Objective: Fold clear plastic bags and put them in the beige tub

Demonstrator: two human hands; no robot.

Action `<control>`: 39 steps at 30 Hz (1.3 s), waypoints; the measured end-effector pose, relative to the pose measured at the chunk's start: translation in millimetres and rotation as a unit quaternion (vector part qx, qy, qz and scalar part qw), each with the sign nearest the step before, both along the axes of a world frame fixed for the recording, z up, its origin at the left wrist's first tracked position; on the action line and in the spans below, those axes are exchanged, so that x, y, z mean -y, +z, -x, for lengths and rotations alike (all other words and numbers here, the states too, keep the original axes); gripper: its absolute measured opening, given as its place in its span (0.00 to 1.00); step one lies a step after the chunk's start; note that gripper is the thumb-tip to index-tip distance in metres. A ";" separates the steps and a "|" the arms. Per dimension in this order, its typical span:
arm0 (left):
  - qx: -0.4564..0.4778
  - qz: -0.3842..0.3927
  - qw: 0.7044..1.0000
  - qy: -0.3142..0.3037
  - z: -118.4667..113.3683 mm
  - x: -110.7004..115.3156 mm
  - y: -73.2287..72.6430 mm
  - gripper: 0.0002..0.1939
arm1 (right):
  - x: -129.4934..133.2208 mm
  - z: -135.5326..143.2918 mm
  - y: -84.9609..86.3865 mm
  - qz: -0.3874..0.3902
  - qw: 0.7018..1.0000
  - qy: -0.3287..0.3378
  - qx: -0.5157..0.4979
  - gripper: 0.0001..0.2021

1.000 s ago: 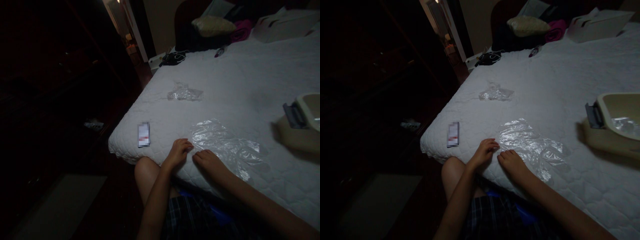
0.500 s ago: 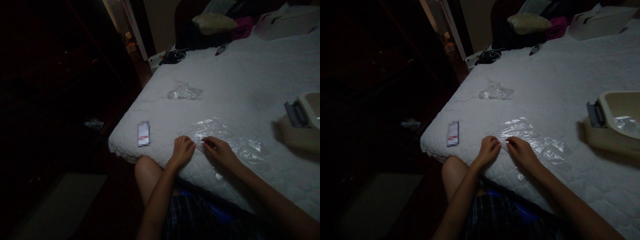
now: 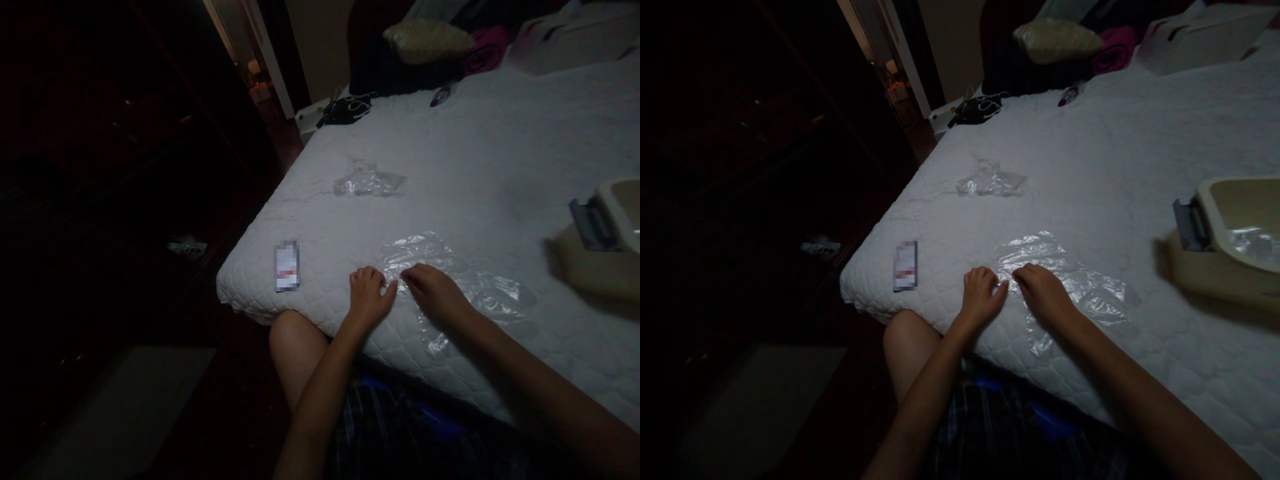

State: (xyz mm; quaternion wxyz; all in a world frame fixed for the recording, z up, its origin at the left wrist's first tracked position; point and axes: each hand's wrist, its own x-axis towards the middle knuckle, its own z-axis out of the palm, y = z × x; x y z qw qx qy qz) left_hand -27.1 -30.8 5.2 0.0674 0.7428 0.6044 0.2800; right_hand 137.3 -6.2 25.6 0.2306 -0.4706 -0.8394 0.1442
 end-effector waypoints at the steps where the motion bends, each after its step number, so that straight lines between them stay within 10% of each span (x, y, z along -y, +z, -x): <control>1: 0.000 -0.005 1.000 0.007 -0.6 -0.3 -0.4 0.10 | -0.2 -0.3 -0.4 -0.005 1.000 0.000 0.008 0.12; 13: -0.031 -0.070 0.997 -0.002 -1.0 1.3 -8.5 0.09 | -3.1 -3.4 -3.1 -0.042 0.997 -0.011 0.064 0.13; 21: -0.141 -0.129 0.962 -0.193 0.6 -0.2 -9.5 0.09 | -6.8 -5.1 -4.7 -0.029 0.998 -0.023 0.054 0.13; 39: -0.118 -0.167 0.957 -0.206 -6.1 10.8 -12.0 0.10 | 22.3 -57.2 6.3 -0.065 0.993 0.096 -0.004 0.12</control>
